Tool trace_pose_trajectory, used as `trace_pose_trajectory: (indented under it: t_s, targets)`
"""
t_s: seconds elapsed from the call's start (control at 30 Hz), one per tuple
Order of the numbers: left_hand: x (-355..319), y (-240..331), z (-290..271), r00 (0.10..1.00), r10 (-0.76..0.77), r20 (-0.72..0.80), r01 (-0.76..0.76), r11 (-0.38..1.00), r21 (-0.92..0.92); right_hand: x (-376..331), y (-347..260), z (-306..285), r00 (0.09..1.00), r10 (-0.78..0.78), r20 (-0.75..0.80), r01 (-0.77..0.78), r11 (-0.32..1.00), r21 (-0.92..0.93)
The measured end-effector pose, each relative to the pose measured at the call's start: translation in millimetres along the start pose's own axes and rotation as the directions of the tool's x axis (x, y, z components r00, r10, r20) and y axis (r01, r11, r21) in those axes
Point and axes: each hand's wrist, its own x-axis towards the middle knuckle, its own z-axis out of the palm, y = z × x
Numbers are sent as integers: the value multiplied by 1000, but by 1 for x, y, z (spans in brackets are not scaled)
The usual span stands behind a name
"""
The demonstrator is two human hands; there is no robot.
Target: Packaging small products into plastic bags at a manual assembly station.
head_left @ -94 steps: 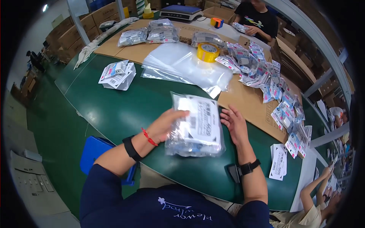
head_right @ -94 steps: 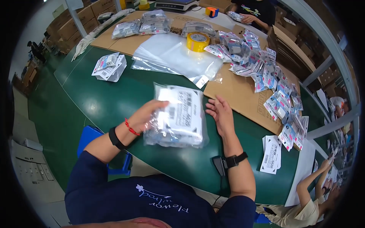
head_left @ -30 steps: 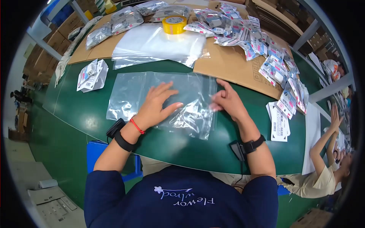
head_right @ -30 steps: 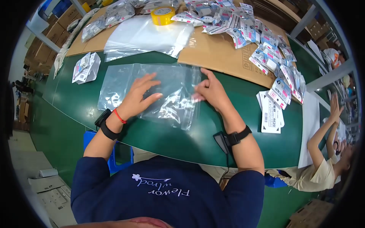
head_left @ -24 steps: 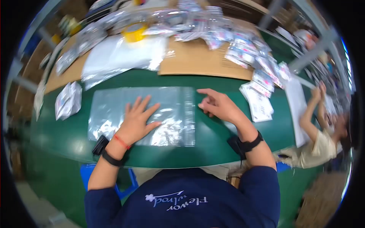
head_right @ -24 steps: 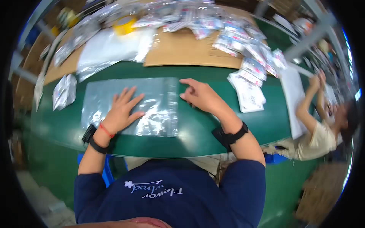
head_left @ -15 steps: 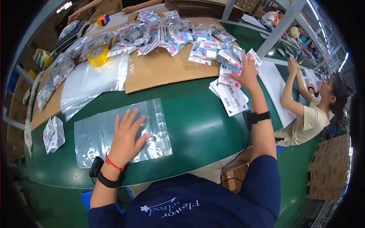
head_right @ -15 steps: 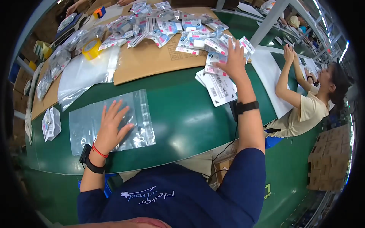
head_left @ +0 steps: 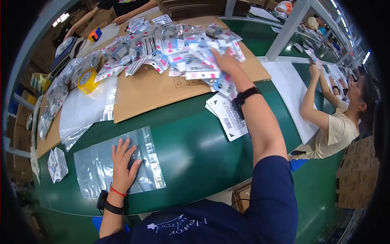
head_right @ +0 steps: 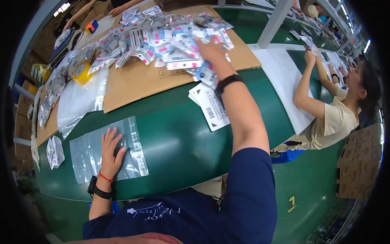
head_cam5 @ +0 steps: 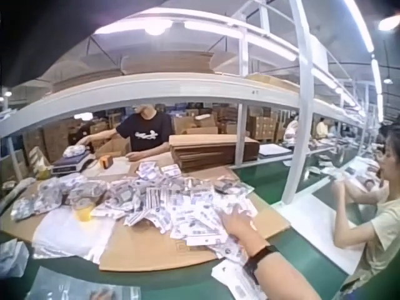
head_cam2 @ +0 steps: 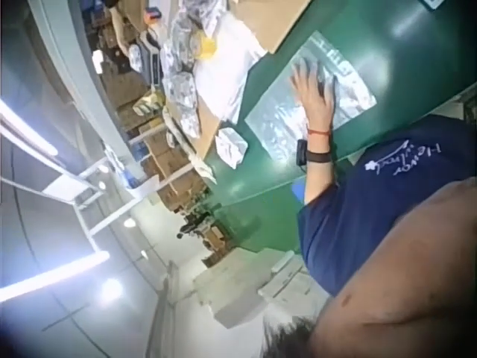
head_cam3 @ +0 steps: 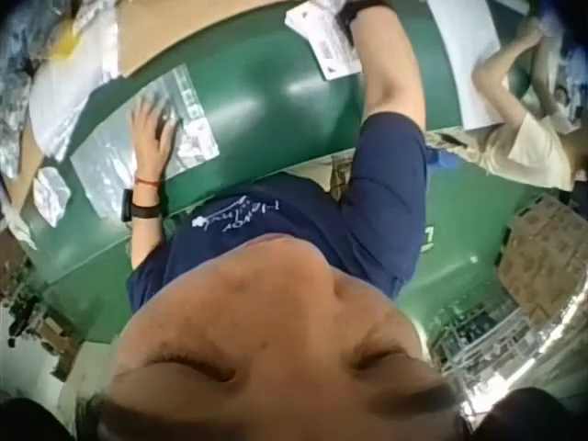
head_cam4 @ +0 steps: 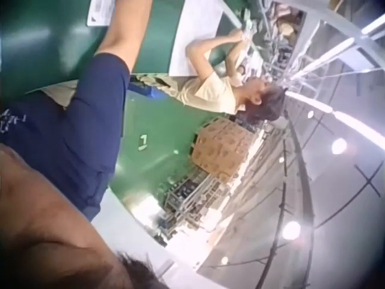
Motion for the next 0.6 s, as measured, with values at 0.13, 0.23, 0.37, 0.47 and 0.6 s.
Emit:
trace_pose_trajectory:
  t_s: [0.13, 0.23, 0.37, 0.47, 0.6]
  targets:
    - [0, 2, -3, 999, -28, -37, 27, 999, -24, -24, -35, -24, 927, -292, 236, 208, 923, 323]
    - [-3, 4, -5, 995, -37, -93, 33, 998, -47, -33, -31, -53, 828, -525, 194, 520, 850, 83]
    - [-12, -1, -13, 992, -57, -113, 49, 997, -66, -88, -48, -58, 612, -664, 429, 707, 703, 81]
    - [-9, 6, -18, 993, 51, -108, -56, 998, -38, -141, -41, -31, 186, -982, 5, 920, 173, -351]
    - [-6, 14, -22, 979, 162, -127, -166, 986, -27, -164, -50, -7, -37, -997, -60, 959, -19, -282]
